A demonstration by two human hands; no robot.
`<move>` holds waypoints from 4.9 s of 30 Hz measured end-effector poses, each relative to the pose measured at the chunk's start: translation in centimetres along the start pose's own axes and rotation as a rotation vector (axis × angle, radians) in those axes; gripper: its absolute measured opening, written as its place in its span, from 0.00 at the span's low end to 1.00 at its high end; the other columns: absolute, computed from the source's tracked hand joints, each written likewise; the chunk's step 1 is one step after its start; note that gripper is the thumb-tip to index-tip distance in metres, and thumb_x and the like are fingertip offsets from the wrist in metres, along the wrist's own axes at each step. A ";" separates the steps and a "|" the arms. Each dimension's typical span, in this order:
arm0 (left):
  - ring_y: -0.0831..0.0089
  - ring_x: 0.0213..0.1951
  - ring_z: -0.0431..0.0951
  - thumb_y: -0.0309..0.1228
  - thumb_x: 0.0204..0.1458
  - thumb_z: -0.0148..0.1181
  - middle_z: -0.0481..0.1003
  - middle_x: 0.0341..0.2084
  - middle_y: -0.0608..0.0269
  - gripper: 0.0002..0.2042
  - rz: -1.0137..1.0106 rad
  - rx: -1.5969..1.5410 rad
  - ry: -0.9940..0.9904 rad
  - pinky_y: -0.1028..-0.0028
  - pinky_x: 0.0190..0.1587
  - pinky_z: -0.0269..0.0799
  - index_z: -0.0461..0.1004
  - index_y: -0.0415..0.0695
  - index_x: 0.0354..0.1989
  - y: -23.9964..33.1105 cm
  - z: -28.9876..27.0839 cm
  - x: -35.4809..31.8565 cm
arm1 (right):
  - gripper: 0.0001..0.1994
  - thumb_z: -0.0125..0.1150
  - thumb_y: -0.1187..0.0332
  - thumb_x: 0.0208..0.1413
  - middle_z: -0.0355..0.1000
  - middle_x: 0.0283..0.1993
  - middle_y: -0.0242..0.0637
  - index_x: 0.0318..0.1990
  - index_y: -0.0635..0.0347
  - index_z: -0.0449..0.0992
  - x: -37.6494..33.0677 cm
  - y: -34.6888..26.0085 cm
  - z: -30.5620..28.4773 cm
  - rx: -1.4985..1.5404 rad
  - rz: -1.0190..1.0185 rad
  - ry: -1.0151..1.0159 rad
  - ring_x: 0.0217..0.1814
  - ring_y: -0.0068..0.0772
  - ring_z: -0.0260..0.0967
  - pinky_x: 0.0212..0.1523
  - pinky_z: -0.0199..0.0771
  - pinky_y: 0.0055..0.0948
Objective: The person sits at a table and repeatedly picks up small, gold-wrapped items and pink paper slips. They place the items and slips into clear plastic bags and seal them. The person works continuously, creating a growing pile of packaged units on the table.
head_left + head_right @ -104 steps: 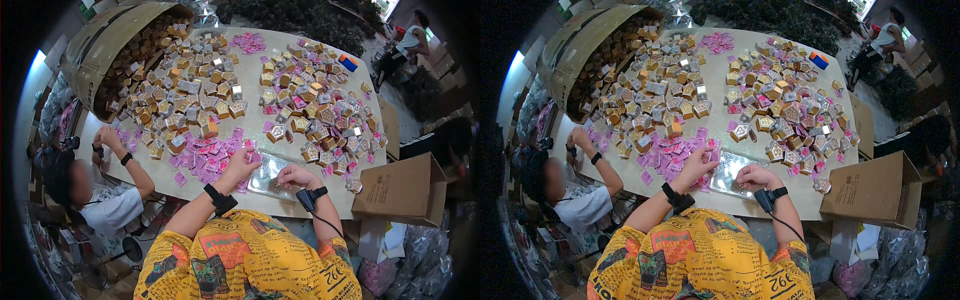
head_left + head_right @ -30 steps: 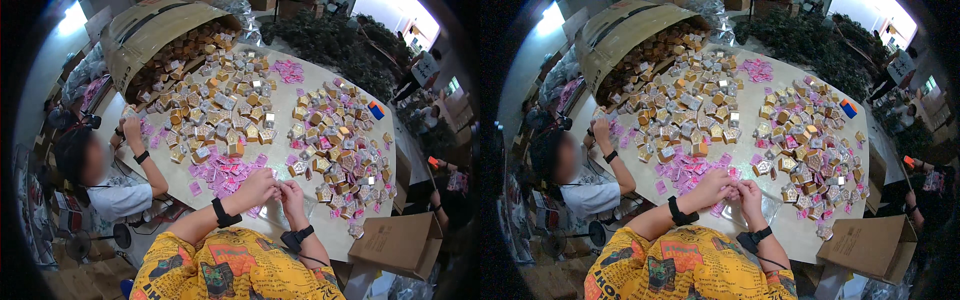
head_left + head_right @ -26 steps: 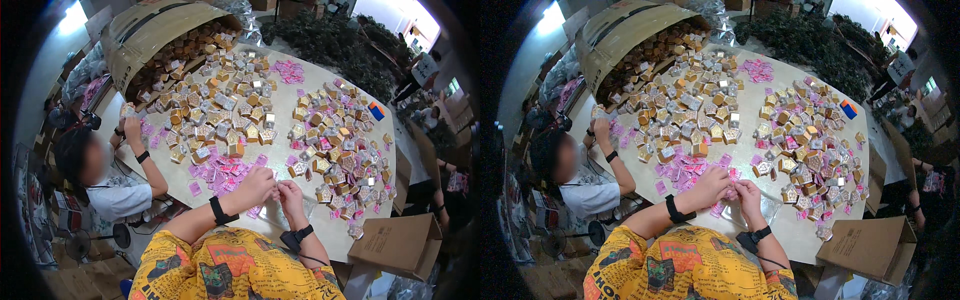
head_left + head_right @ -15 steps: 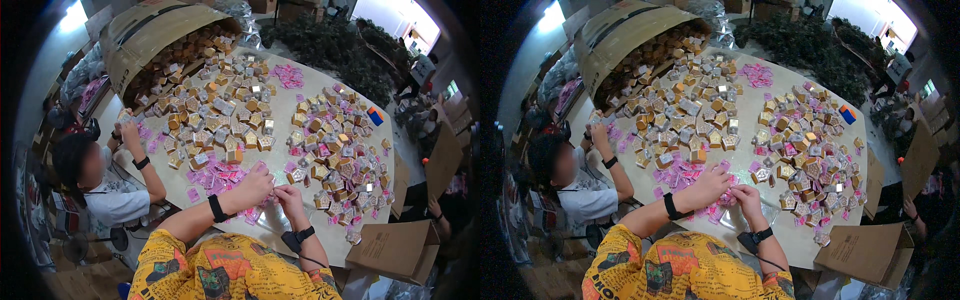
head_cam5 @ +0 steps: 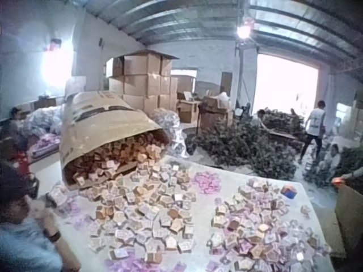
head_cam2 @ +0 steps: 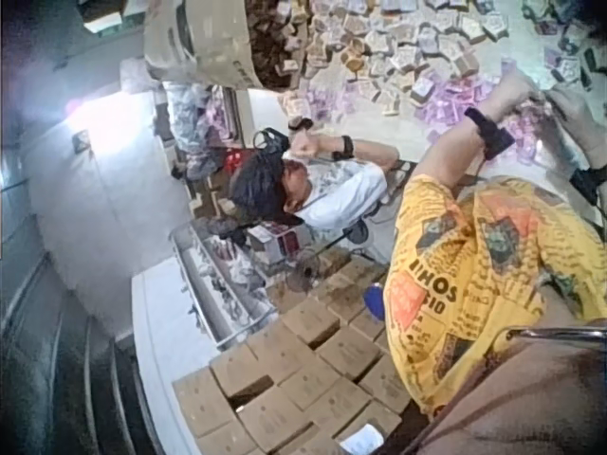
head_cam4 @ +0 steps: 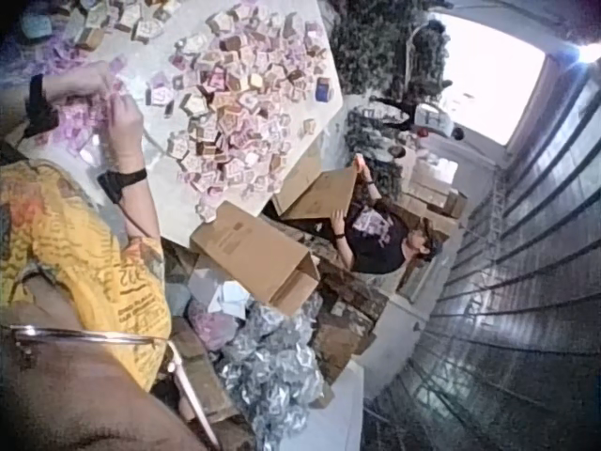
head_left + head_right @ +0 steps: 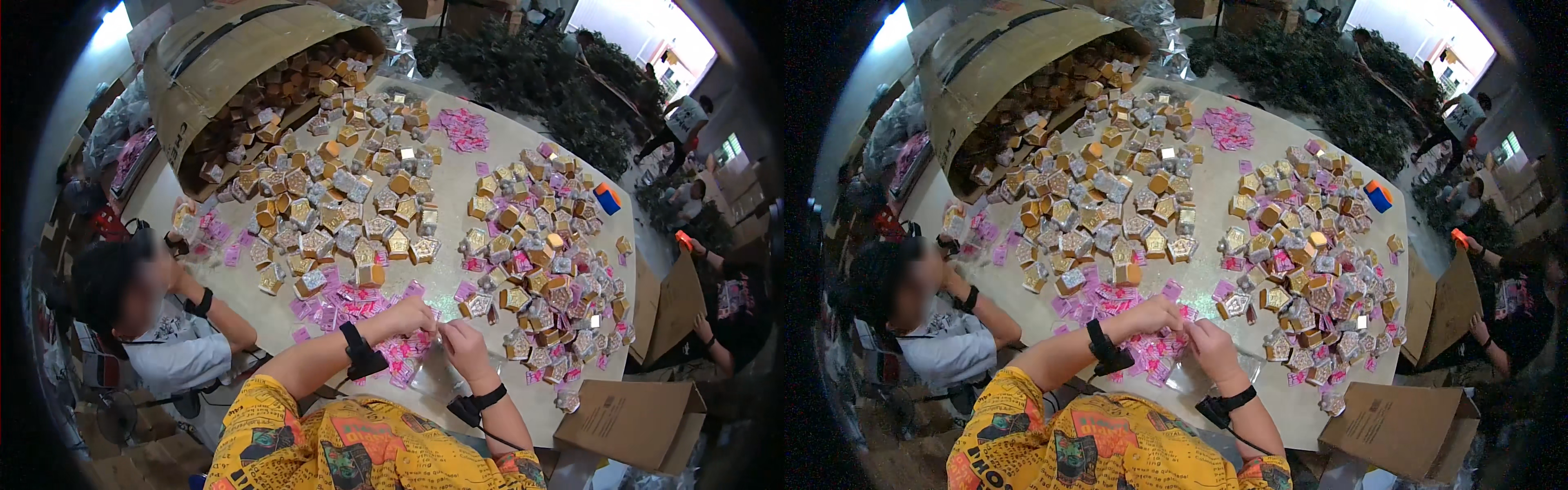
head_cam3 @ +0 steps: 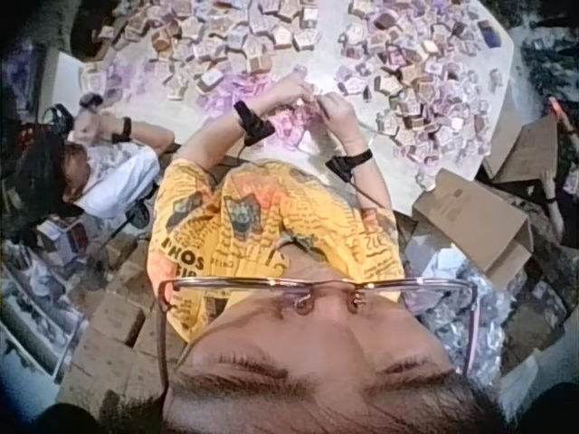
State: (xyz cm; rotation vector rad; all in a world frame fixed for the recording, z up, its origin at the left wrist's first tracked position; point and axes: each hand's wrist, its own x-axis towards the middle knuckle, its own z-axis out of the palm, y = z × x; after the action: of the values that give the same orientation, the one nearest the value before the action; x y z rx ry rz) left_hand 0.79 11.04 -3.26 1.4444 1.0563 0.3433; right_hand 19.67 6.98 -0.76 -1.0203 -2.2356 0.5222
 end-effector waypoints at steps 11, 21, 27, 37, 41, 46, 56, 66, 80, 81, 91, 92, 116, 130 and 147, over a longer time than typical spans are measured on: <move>0.61 0.30 0.77 0.33 0.44 0.58 0.77 0.25 0.53 0.10 -0.032 0.428 -0.022 0.66 0.34 0.71 0.78 0.38 0.27 1.8 -3.2 7.0 | 0.04 0.57 0.79 0.45 0.67 0.26 0.44 0.30 0.64 0.70 0.6 3.4 0.7 -0.065 0.211 0.108 0.26 0.45 0.67 0.27 0.67 0.37; 0.60 0.41 0.70 0.30 0.42 0.59 0.71 0.36 0.55 0.13 0.070 1.070 0.605 0.64 0.40 0.69 0.70 0.42 0.38 -4.1 -5.4 14.3 | 0.04 0.57 0.78 0.46 0.68 0.27 0.46 0.31 0.66 0.71 -0.7 2.6 -1.0 -0.038 0.377 0.210 0.27 0.47 0.68 0.28 0.68 0.36; 0.51 0.45 0.69 0.21 0.37 0.56 0.69 0.39 0.48 0.21 0.398 0.397 0.631 0.60 0.49 0.66 0.65 0.39 0.46 -0.6 -5.0 8.6 | 0.03 0.57 0.79 0.46 0.69 0.28 0.45 0.30 0.65 0.72 2.2 2.7 -3.5 -0.002 0.338 0.288 0.28 0.47 0.69 0.30 0.69 0.36; 0.54 0.48 0.67 0.15 0.36 0.55 0.67 0.43 0.50 0.25 0.544 0.339 0.662 0.64 0.53 0.62 0.63 0.40 0.48 2.7 -2.4 -1.4 | 0.04 0.57 0.76 0.45 0.67 0.26 0.43 0.30 0.63 0.71 5.7 -0.1 -3.6 -0.035 0.075 0.201 0.29 0.46 0.68 0.30 0.68 0.38; 0.57 0.46 0.69 0.16 0.38 0.56 0.67 0.43 0.52 0.25 0.600 0.416 0.692 0.67 0.51 0.64 0.63 0.41 0.49 2.6 -1.7 -2.6 | 0.04 0.58 0.76 0.44 0.66 0.25 0.43 0.28 0.62 0.70 5.5 -1.4 -4.3 -0.068 0.003 0.192 0.28 0.46 0.67 0.29 0.68 0.38; 0.57 0.47 0.68 0.14 0.36 0.56 0.67 0.43 0.52 0.26 0.617 0.450 0.709 0.66 0.51 0.64 0.63 0.43 0.49 3.9 -0.4 -4.1 | 0.03 0.57 0.77 0.44 0.66 0.25 0.42 0.27 0.62 0.70 4.8 -2.2 -4.5 -0.132 -0.037 0.188 0.27 0.46 0.68 0.28 0.69 0.38; 0.51 0.49 0.66 0.14 0.34 0.55 0.67 0.44 0.50 0.26 0.636 0.466 0.714 0.61 0.52 0.63 0.64 0.42 0.47 5.5 1.0 -6.2 | 0.03 0.55 0.75 0.42 0.64 0.24 0.40 0.24 0.61 0.68 3.5 -2.9 -4.7 -0.388 -0.108 0.096 0.25 0.42 0.69 0.26 0.72 0.34; 0.52 0.48 0.66 0.17 0.37 0.53 0.67 0.42 0.51 0.22 0.582 0.536 0.658 0.61 0.51 0.63 0.66 0.41 0.47 5.5 1.5 -6.8 | 0.02 0.53 0.75 0.42 0.64 0.25 0.39 0.24 0.61 0.68 3.0 -3.5 -4.9 -0.509 -0.187 -0.014 0.26 0.37 0.69 0.27 0.72 0.31; 0.52 0.48 0.66 0.17 0.38 0.55 0.68 0.43 0.51 0.23 0.472 0.535 0.468 0.62 0.51 0.64 0.65 0.41 0.48 2.1 3.7 -8.5 | 0.05 0.61 0.76 0.49 0.74 0.25 0.42 0.31 0.69 0.73 -2.1 2.1 -1.6 1.147 0.796 -0.234 0.22 0.30 0.74 0.24 0.76 0.25; 0.52 0.48 0.66 0.18 0.38 0.56 0.68 0.43 0.51 0.23 0.483 0.555 0.456 0.62 0.51 0.64 0.65 0.41 0.48 1.9 3.8 -8.6 | 0.05 0.61 0.76 0.49 0.74 0.25 0.43 0.31 0.69 0.73 -2.2 2.1 -1.5 1.118 0.792 -0.237 0.22 0.30 0.74 0.24 0.76 0.25; 0.53 0.46 0.68 0.18 0.37 0.56 0.69 0.41 0.52 0.23 0.433 0.471 0.458 0.62 0.51 0.64 0.66 0.42 0.47 0.6 4.3 -8.6 | 0.05 0.59 0.76 0.50 0.75 0.27 0.46 0.31 0.72 0.74 -2.2 0.8 -0.6 0.975 0.752 -0.223 0.22 0.30 0.74 0.23 0.75 0.25; 0.52 0.46 0.68 0.18 0.38 0.56 0.69 0.41 0.51 0.23 0.445 0.454 0.477 0.63 0.50 0.65 0.66 0.42 0.48 0.4 4.2 -8.2 | 0.06 0.59 0.76 0.51 0.74 0.27 0.46 0.32 0.73 0.74 -1.9 0.7 -1.0 1.053 0.752 -0.202 0.23 0.31 0.74 0.24 0.75 0.25; 0.52 0.47 0.68 0.23 0.35 0.64 0.70 0.42 0.51 0.25 0.373 0.082 0.360 0.62 0.50 0.65 0.67 0.41 0.48 -0.6 4.4 -5.8 | 0.05 0.62 0.74 0.47 0.72 0.20 0.35 0.27 0.68 0.74 -1.5 2.8 -1.1 0.850 0.677 -0.155 0.18 0.20 0.68 0.17 0.67 0.18; 0.53 0.41 0.73 0.33 0.45 0.56 0.74 0.34 0.52 0.10 -0.047 0.941 0.566 0.57 0.42 0.69 0.76 0.41 0.32 -7.2 2.1 6.0 | 0.14 0.63 0.67 0.43 0.69 0.38 0.44 0.40 0.60 0.74 -9.4 4.9 0.3 -0.063 0.716 -0.245 0.40 0.46 0.69 0.41 0.69 0.38; 0.78 0.24 0.74 0.27 0.43 0.60 0.75 0.19 0.62 0.07 0.063 0.108 0.570 0.76 0.28 0.69 0.74 0.35 0.25 -5.3 -0.2 -0.8 | 0.03 0.60 0.71 0.42 0.69 0.28 0.41 0.24 0.60 0.74 -10.6 2.9 4.0 0.061 0.565 0.016 0.29 0.43 0.69 0.31 0.69 0.36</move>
State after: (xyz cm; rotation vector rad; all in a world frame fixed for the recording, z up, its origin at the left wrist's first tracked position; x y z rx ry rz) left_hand -1.85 9.61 -7.76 1.5156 1.5028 0.7850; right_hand 23.93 0.16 -9.30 -1.6217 -1.8849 0.8086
